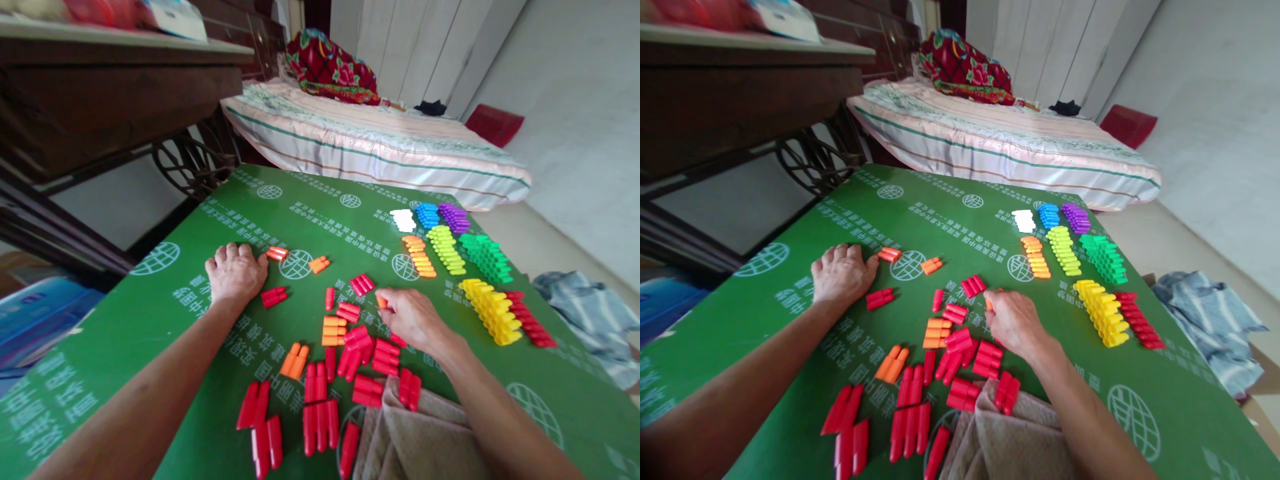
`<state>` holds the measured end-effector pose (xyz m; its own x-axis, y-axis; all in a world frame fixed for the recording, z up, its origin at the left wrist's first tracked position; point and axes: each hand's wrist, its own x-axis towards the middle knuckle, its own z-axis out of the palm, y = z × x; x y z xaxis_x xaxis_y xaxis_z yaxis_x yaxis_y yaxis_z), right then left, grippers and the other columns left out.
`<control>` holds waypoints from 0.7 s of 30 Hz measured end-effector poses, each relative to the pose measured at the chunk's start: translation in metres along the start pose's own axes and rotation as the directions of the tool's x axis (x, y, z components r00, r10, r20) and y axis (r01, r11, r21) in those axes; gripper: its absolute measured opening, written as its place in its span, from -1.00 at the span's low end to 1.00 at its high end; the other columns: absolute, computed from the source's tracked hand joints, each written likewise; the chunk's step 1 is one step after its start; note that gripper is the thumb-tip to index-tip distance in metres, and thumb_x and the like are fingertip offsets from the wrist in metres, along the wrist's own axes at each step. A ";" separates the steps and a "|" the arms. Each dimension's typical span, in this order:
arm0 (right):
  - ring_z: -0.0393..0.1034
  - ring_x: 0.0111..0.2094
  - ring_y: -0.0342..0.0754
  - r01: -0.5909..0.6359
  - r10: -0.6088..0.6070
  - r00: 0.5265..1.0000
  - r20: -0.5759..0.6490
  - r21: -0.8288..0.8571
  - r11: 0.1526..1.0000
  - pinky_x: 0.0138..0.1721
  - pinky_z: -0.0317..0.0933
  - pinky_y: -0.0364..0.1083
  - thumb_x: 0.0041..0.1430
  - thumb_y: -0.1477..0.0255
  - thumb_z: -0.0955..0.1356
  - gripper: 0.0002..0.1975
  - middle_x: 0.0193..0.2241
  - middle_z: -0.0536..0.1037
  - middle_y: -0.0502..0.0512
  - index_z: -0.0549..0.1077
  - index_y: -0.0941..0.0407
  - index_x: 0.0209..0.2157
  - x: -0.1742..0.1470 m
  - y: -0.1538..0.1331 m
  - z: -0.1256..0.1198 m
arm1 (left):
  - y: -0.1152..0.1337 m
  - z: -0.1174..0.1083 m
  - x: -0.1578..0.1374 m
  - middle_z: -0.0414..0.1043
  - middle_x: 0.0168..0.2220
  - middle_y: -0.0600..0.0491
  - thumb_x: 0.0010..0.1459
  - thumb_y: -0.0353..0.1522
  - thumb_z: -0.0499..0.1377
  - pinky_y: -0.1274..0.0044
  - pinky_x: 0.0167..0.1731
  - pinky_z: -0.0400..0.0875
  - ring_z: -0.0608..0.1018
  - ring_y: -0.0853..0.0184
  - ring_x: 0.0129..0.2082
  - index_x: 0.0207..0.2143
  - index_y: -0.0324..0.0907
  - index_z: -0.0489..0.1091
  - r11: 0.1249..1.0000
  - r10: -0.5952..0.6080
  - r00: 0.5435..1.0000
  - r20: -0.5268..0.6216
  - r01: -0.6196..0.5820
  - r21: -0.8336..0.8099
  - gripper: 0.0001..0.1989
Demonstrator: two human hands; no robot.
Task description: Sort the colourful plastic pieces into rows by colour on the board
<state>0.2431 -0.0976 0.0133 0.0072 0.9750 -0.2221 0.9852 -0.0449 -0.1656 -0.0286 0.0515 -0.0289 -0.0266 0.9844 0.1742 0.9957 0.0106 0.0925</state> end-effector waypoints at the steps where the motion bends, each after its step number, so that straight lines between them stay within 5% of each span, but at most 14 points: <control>1: 0.41 -0.38 -0.07 -0.006 0.006 1.000 0.007 -0.002 1.000 -0.43 -0.05 -0.13 0.17 0.47 0.27 -0.84 -0.43 0.56 0.01 0.48 0.05 -0.27 0.001 -0.001 0.000 | 0.000 0.000 0.000 0.25 0.13 -0.34 0.18 -0.12 -0.19 0.11 0.09 0.15 0.21 -0.12 0.18 0.02 -0.37 0.30 1.000 -0.002 1.000 0.000 0.002 -0.002 -0.41; 13: 0.32 -0.48 -0.16 0.020 -0.028 0.997 0.072 0.101 0.995 -0.48 -0.09 -0.17 0.06 0.45 0.41 -0.94 -0.53 0.49 -0.08 0.46 0.06 -0.36 0.002 0.001 0.002 | -0.001 0.003 0.002 0.25 0.14 -0.34 0.17 -0.12 -0.18 0.11 0.09 0.16 0.21 -0.12 0.18 0.02 -0.37 0.30 1.000 0.000 1.000 -0.002 0.000 0.012 -0.41; 18: 0.31 -0.51 -0.16 -0.011 0.017 1.000 -0.025 0.217 0.976 -0.50 -0.06 -0.17 0.05 0.39 0.40 -0.91 -0.56 0.48 -0.10 0.49 0.05 -0.34 0.003 0.013 0.005 | -0.001 -0.001 0.001 0.27 0.11 -0.32 0.19 -0.11 -0.19 0.12 0.09 0.18 0.23 -0.10 0.17 0.01 -0.35 0.30 0.999 0.011 1.000 0.010 -0.012 0.038 -0.41; 21: 0.34 -0.50 -0.13 -0.133 0.197 0.962 -0.187 0.305 0.943 -0.49 0.02 -0.17 0.04 0.28 0.40 -0.78 -0.55 0.49 -0.10 0.51 0.02 -0.24 0.012 0.042 0.003 | -0.001 -0.005 0.001 0.24 0.13 -0.33 0.19 -0.10 -0.20 0.10 0.10 0.18 0.22 -0.12 0.18 0.02 -0.37 0.28 0.999 0.016 0.999 0.032 -0.017 0.036 -0.40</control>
<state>0.2839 -0.0887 0.0011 0.2327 0.9703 -0.0663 0.8759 -0.2387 -0.4194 -0.0296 0.0518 -0.0241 -0.0081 0.9895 0.1442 0.9985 0.0003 0.0540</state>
